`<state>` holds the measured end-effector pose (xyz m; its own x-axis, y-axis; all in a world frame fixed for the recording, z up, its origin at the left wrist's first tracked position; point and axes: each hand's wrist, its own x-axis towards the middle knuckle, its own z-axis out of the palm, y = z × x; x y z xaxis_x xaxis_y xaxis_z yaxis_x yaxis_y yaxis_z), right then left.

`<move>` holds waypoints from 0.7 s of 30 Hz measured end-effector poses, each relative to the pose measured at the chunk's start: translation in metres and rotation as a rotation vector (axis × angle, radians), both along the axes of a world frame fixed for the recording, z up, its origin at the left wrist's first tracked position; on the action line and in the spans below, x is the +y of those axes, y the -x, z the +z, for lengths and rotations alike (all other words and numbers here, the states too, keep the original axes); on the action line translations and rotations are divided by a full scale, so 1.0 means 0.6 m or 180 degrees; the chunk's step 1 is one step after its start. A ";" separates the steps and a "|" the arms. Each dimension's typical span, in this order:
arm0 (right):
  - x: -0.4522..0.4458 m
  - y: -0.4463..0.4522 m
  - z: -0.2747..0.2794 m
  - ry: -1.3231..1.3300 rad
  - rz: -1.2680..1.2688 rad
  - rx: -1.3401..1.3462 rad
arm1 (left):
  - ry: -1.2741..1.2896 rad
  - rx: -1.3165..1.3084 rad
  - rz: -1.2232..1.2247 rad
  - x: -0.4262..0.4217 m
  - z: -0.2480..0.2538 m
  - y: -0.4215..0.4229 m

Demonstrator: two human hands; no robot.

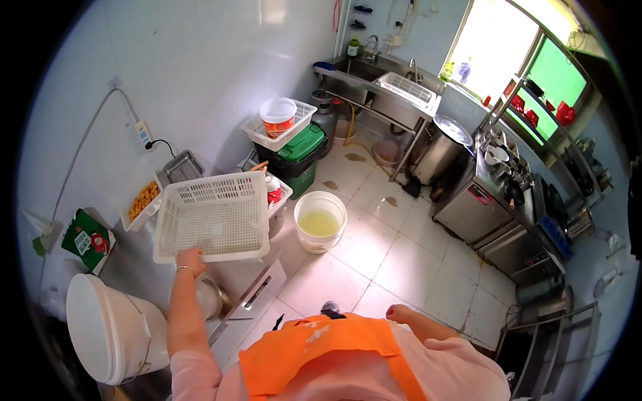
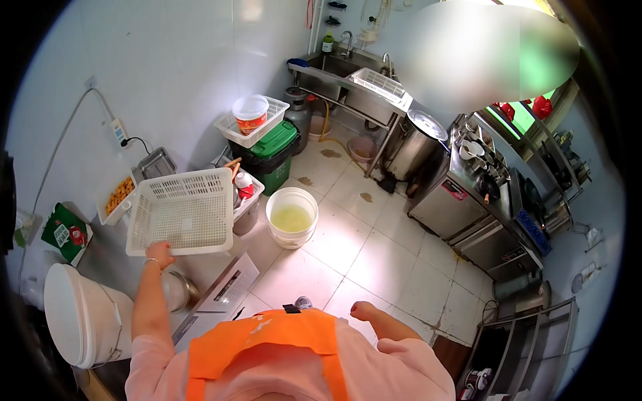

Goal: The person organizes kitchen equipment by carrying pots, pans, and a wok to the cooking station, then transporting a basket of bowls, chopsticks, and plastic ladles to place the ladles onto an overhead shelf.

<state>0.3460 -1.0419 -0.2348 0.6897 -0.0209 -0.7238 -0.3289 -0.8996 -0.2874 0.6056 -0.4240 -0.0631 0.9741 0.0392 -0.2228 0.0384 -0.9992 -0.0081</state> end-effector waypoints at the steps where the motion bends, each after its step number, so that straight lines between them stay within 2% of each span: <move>1: 0.017 -0.005 0.019 -0.0327 -0.0325 0.0134 | 0.0241 -0.0096 0.0081 0.004 0.009 0.018; 2: 0.031 -0.007 0.029 -0.0649 -0.0653 0.0273 | 0.0234 -0.0079 0.0126 0.023 0.002 0.020; 3: 0.038 0.001 0.017 -0.0651 -0.0611 0.0297 | 0.0810 -0.0674 0.0133 0.051 -0.007 0.010; 4: 0.049 0.013 -0.001 -0.1088 -0.0914 0.0358 | 0.1377 -0.1277 0.0139 0.080 -0.019 -0.003; 5: 0.067 0.022 -0.011 -0.1522 -0.1220 0.0424 | 0.1568 -0.1535 0.0087 0.086 -0.016 -0.027; 6: 0.088 0.028 -0.027 -0.1784 -0.1204 0.0551 | 0.1635 -0.1751 0.0268 0.113 -0.006 0.008; 7: 0.105 0.035 -0.041 -0.1612 -0.0923 0.0617 | 0.1785 -0.2091 0.0293 0.143 0.000 0.040; 9: 0.127 0.049 -0.061 -0.1169 -0.0307 0.0691 | 0.1617 -0.2142 0.0909 0.216 -0.012 0.098; 11: 0.132 0.053 -0.074 -0.0837 0.0118 0.0754 | 0.1732 -0.2327 0.1363 0.297 -0.064 0.168; 14: 0.124 0.042 -0.087 -0.0521 0.0447 0.0739 | 0.2027 -0.1951 0.2067 0.313 -0.084 0.257; 16: 0.115 0.027 -0.103 -0.0406 0.0606 0.0679 | 0.2980 -0.1150 0.2429 0.311 -0.121 0.276; 17: 0.122 0.013 -0.099 -0.0331 0.0712 0.0637 | 0.2977 -0.1144 0.2475 0.291 -0.109 0.291; 18: 0.127 0.000 -0.092 -0.0281 0.0820 0.0604 | 0.3818 -0.0774 0.2999 0.269 -0.094 0.310; 19: 0.160 -0.018 -0.040 -0.0130 0.0971 0.0569 | 0.4656 -0.0374 0.3507 0.256 -0.084 0.331; 21: 0.167 -0.021 -0.057 -0.0247 0.0846 -0.0384 | 0.4977 -0.0403 0.3684 0.258 -0.150 0.347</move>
